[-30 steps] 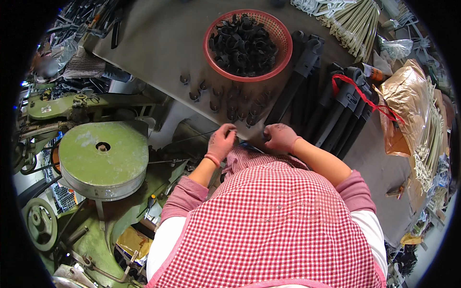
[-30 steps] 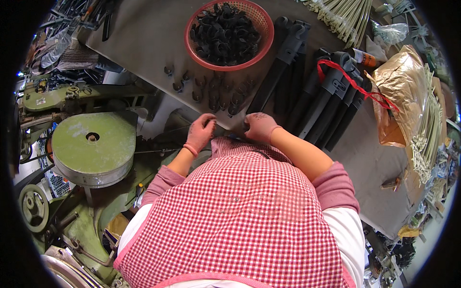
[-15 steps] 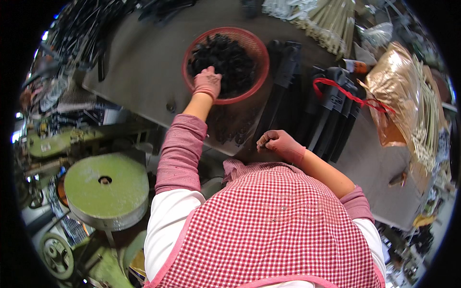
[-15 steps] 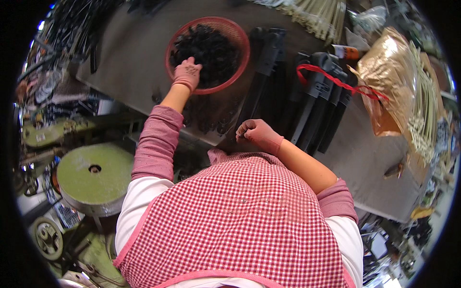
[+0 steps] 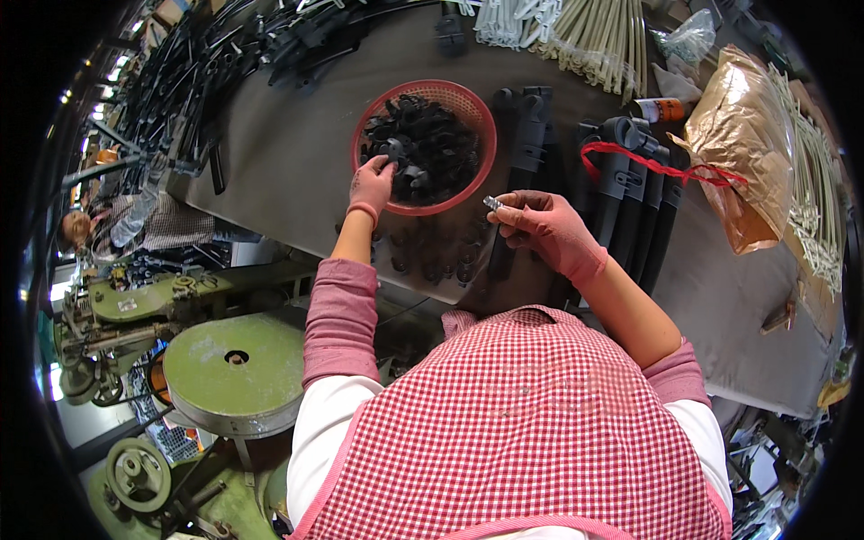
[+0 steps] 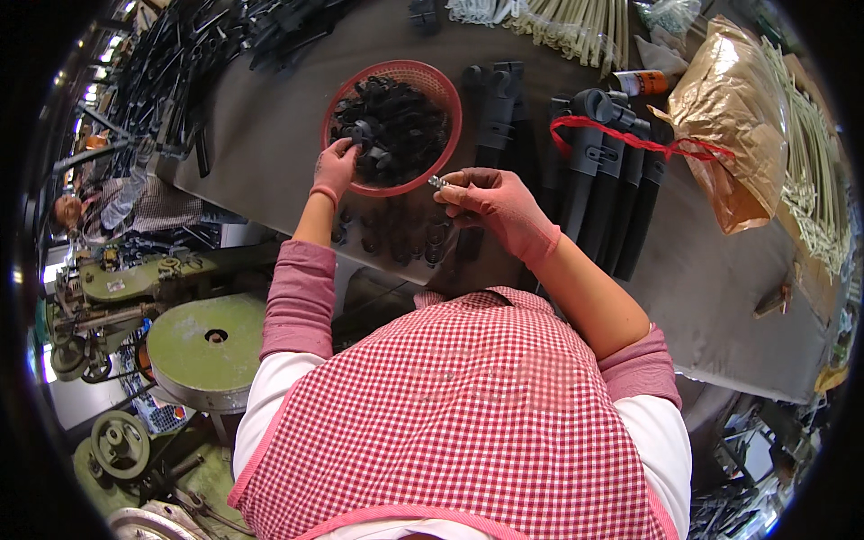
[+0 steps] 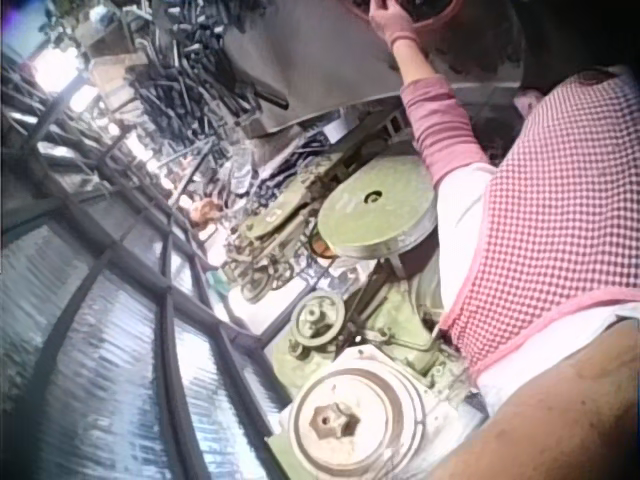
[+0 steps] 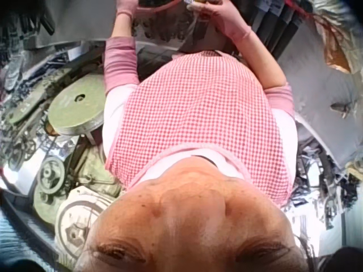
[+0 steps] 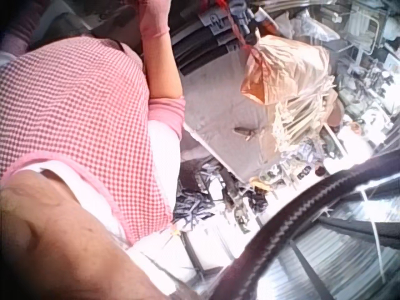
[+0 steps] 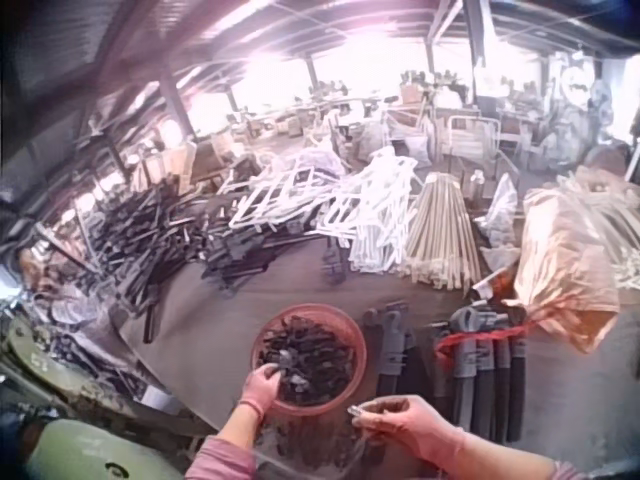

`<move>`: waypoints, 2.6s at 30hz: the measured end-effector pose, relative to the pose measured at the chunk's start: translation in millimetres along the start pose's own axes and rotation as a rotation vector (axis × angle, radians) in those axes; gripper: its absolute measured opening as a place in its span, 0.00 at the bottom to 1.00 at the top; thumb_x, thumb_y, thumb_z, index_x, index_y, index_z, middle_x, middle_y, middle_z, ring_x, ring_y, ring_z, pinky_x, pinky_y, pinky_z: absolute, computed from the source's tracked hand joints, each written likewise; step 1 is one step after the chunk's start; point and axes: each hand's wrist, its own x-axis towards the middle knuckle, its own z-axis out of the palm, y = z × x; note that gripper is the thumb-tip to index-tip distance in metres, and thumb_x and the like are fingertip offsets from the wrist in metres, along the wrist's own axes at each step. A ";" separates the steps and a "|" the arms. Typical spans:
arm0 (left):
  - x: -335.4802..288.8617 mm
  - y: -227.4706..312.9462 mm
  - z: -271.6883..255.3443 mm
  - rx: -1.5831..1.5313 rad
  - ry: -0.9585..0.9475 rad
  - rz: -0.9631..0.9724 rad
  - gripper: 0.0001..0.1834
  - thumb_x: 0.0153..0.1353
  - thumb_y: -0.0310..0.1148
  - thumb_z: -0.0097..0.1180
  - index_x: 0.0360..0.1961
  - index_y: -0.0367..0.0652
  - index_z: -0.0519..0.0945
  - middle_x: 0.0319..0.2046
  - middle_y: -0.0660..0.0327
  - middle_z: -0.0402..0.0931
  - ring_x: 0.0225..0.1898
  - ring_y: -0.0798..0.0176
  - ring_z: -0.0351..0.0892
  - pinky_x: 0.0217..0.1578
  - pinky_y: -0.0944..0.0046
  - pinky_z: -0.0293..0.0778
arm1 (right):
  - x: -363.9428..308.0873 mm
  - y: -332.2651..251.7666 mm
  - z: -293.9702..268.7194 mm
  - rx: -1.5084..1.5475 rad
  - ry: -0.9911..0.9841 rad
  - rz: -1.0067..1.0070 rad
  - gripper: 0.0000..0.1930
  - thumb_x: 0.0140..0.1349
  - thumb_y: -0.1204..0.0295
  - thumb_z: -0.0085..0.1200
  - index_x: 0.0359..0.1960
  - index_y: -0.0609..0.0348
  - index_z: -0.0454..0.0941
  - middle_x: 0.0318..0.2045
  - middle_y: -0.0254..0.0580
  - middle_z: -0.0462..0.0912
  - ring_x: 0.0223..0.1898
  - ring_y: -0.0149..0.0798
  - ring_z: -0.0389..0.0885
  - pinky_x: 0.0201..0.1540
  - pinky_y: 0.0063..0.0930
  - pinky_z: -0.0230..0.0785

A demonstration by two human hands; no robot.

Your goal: The person repeatedly picks small black plastic parts from a red basket and inserts metal fasteners into them. They then place the assembled units into a green machine and press a lever to process them. The person continues this cycle, handling parts one at a time.

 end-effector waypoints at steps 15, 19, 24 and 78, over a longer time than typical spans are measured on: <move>-149.3 167.4 8.2 -1.046 -0.518 -0.154 0.12 0.65 0.27 0.60 0.48 0.37 0.80 0.35 0.64 0.81 0.34 0.73 0.79 0.35 0.72 0.76 | -21.3 -5.9 23.1 -0.027 -0.112 -0.061 0.11 0.62 0.69 0.64 0.43 0.60 0.82 0.33 0.29 0.82 0.33 0.22 0.77 0.38 0.17 0.70; -160.5 178.9 5.6 -1.040 -0.505 -0.130 0.12 0.64 0.29 0.62 0.46 0.36 0.80 0.33 0.63 0.80 0.31 0.72 0.79 0.30 0.72 0.76 | -30.5 -17.1 25.0 -0.174 -0.147 -0.042 0.10 0.60 0.68 0.65 0.39 0.61 0.83 0.31 0.28 0.81 0.31 0.21 0.76 0.37 0.15 0.70; -168.7 180.4 8.3 -1.012 -0.423 -0.037 0.12 0.63 0.30 0.63 0.45 0.36 0.80 0.31 0.63 0.80 0.27 0.71 0.79 0.27 0.73 0.76 | -38.8 -17.8 27.1 -0.271 -0.102 -0.078 0.11 0.58 0.68 0.67 0.37 0.62 0.84 0.29 0.28 0.81 0.30 0.20 0.75 0.34 0.15 0.67; -204.9 180.4 33.4 -0.955 -0.237 0.045 0.12 0.74 0.29 0.46 0.55 0.39 0.71 0.29 0.64 0.75 0.27 0.73 0.75 0.29 0.71 0.77 | -38.4 26.9 29.2 -0.118 0.032 -0.361 0.07 0.65 0.75 0.59 0.41 0.66 0.79 0.31 0.32 0.80 0.29 0.23 0.77 0.33 0.18 0.73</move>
